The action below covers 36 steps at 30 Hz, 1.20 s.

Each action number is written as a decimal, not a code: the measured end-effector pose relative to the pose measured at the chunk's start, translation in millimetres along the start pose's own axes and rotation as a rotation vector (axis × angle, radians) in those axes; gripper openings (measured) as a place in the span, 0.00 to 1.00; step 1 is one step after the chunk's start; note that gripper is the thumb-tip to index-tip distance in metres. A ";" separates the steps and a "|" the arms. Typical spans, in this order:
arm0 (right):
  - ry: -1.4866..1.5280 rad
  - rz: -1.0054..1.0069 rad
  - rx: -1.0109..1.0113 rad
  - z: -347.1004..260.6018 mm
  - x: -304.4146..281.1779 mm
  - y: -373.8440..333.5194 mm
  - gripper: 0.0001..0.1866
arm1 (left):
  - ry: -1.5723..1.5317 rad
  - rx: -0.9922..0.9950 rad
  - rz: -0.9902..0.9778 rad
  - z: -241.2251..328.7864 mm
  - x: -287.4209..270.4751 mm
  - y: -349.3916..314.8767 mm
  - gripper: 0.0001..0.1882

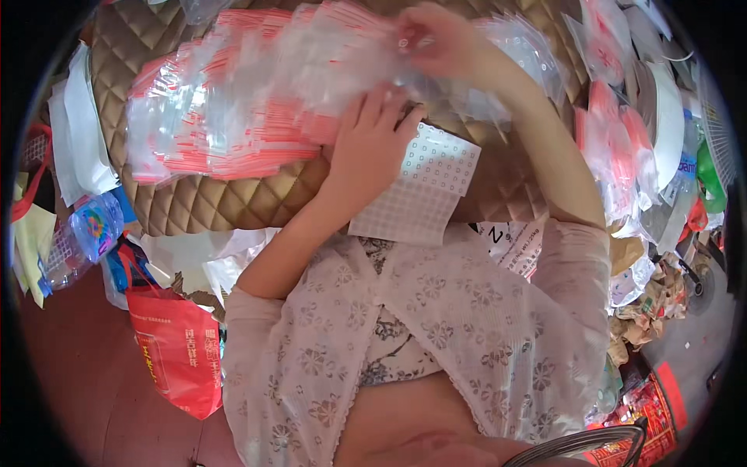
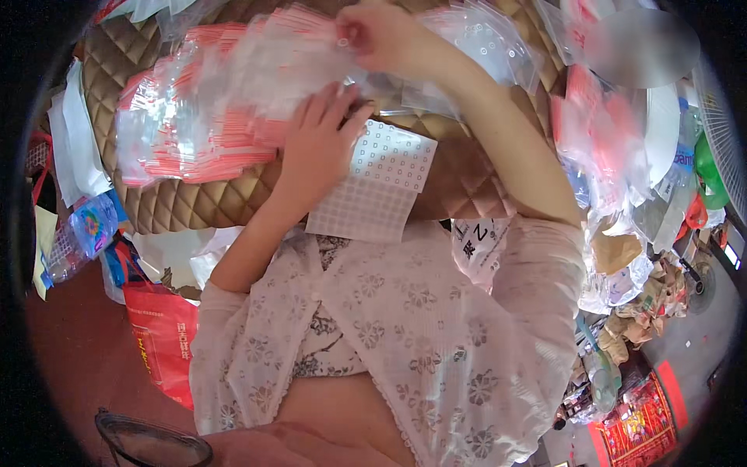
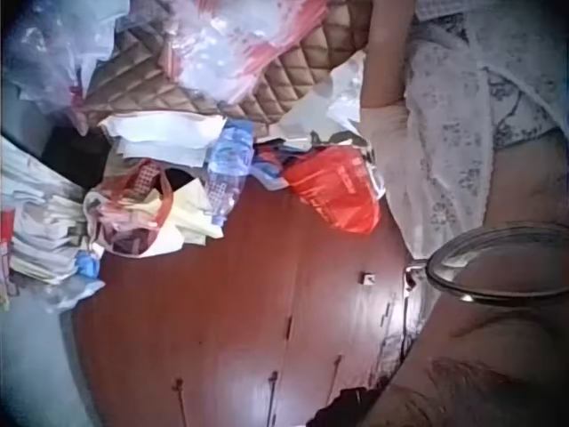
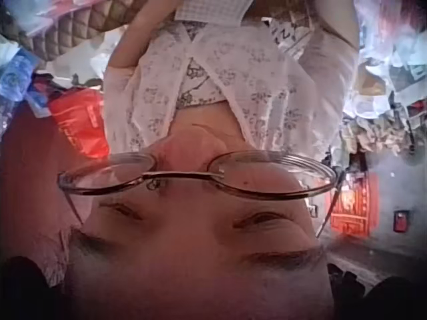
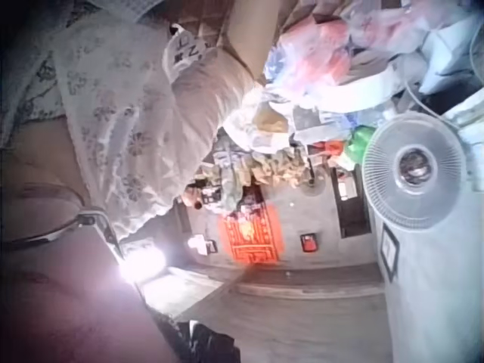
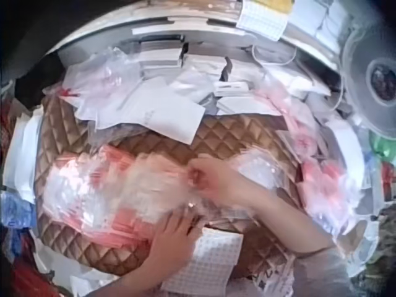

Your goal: The person peels stickers from a sheet and applies them onto plastic bags by hand, then gathers, stacks, and organizes the labeled plastic bags.

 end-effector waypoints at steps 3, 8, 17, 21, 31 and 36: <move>-0.382 0.058 -0.031 -5.8 3.2 0.2 0.17 | -0.015 0.019 0.001 -1.5 6.6 -3.9 0.19; -0.514 0.156 -0.210 -19.3 -8.8 3.1 0.13 | -0.091 -0.020 0.041 -4.3 7.1 -5.4 0.21; -0.808 0.003 -0.086 -29.0 -3.1 1.1 0.15 | -0.166 -0.001 0.070 -6.4 5.5 -7.0 0.20; -0.857 -0.101 0.041 -28.9 13.6 6.7 0.18 | -0.193 0.030 0.074 -4.0 5.1 -6.1 0.19; -0.847 0.113 -0.129 -15.1 11.9 0.4 0.10 | -0.179 0.045 0.103 1.0 -6.1 -7.8 0.13; -0.685 -0.017 -0.048 -2.8 16.7 -8.6 0.09 | -0.116 0.068 0.084 3.9 -9.1 -4.8 0.14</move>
Point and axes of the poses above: each hand's wrist, its own y-axis towards the middle knuckle, its own x-axis out of the palm, z = x × y, the point moved 5 cm from there along y, towards the middle knuckle, and after that the axes turned 14 degrees about -y, right-handed, at the moved point
